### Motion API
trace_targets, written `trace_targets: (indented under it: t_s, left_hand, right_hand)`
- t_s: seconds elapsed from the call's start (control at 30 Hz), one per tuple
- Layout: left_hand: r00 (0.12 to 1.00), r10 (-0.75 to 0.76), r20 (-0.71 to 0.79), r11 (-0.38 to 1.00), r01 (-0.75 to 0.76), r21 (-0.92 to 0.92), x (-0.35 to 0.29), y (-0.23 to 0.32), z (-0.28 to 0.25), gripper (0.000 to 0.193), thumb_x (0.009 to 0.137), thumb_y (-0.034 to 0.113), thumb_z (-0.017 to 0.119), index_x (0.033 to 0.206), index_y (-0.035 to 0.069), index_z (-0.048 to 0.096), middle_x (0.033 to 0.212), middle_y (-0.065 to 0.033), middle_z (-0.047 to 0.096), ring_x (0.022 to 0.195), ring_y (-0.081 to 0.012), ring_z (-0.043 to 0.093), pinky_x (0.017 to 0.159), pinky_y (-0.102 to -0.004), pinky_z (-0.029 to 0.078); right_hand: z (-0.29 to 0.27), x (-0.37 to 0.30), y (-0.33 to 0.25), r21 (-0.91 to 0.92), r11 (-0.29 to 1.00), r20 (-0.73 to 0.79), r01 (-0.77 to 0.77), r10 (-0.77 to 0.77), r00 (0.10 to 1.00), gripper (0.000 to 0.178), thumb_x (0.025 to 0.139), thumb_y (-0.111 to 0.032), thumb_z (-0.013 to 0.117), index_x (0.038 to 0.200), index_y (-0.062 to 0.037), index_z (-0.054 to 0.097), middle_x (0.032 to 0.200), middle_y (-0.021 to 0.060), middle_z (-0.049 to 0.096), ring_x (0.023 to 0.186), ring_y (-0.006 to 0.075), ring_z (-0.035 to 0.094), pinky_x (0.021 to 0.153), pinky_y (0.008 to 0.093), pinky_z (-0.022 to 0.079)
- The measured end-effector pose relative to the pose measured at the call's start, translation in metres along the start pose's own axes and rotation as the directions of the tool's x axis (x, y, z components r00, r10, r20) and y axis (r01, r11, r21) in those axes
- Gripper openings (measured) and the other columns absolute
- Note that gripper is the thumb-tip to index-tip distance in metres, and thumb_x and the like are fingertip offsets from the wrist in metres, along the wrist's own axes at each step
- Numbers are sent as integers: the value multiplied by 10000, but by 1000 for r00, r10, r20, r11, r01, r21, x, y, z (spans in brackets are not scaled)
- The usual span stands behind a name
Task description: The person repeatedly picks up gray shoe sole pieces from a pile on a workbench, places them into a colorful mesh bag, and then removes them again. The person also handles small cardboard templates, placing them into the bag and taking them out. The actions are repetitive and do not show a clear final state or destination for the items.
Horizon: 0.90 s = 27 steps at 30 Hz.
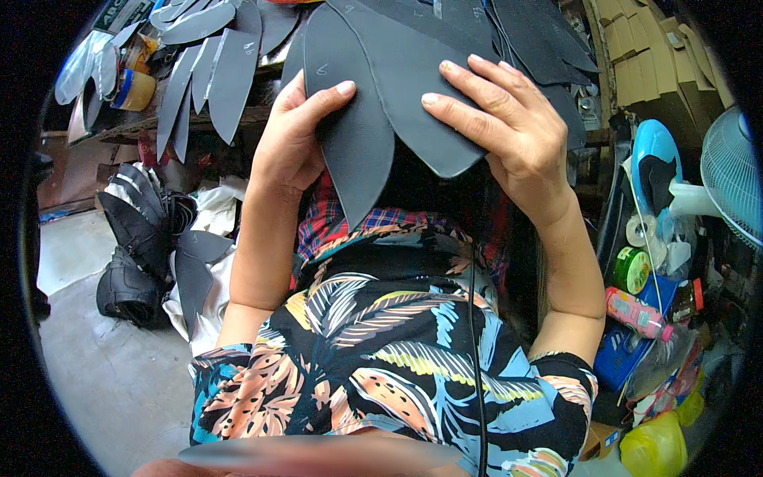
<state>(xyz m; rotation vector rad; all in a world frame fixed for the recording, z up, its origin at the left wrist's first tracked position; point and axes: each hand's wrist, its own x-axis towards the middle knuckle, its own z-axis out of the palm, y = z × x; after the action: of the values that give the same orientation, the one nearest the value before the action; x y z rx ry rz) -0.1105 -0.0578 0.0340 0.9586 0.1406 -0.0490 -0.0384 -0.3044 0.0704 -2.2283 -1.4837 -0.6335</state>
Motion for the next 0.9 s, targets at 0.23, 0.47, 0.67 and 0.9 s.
trace_targets:
  t_s: [0.23,0.47,0.67,0.9]
  left_hand:
    - [997,73,3,997,-73,30,2,-3,4,313,922,86,658,1211,2,569,1060,-122,699,893,-184,716,768,-316,607]
    - [995,101,-22,994,-100,40,-3,-2,8,330,918,90,664,1220,-1,565,1079,-128,694,901,-190,714,773,-320,607]
    - [993,115,1,992,-114,48,-6,6,13,424,857,22,719,1237,-13,534,1094,-144,679,925,-199,701,792,-336,606]
    - [979,200,-41,976,-195,96,-7,2,21,569,746,-36,794,1250,-23,531,1124,-139,677,997,-223,677,891,-353,566]
  right_hand:
    - [-4,4,2,113,992,0,-48,48,999,386,812,-48,643,1147,-201,762,1249,84,697,1178,318,641,1048,468,471]
    - [-14,6,-5,-76,997,67,32,-27,997,374,823,-80,638,1135,-244,764,1253,47,698,1163,295,643,1061,511,442]
    - [-16,9,-6,-109,993,59,47,-40,997,336,819,-153,650,1112,-266,768,1242,31,702,1169,282,637,1096,516,397]
    - [-13,7,-9,-213,970,36,120,-115,993,287,832,-236,611,1068,-278,768,1219,5,702,1138,248,637,1156,529,312]
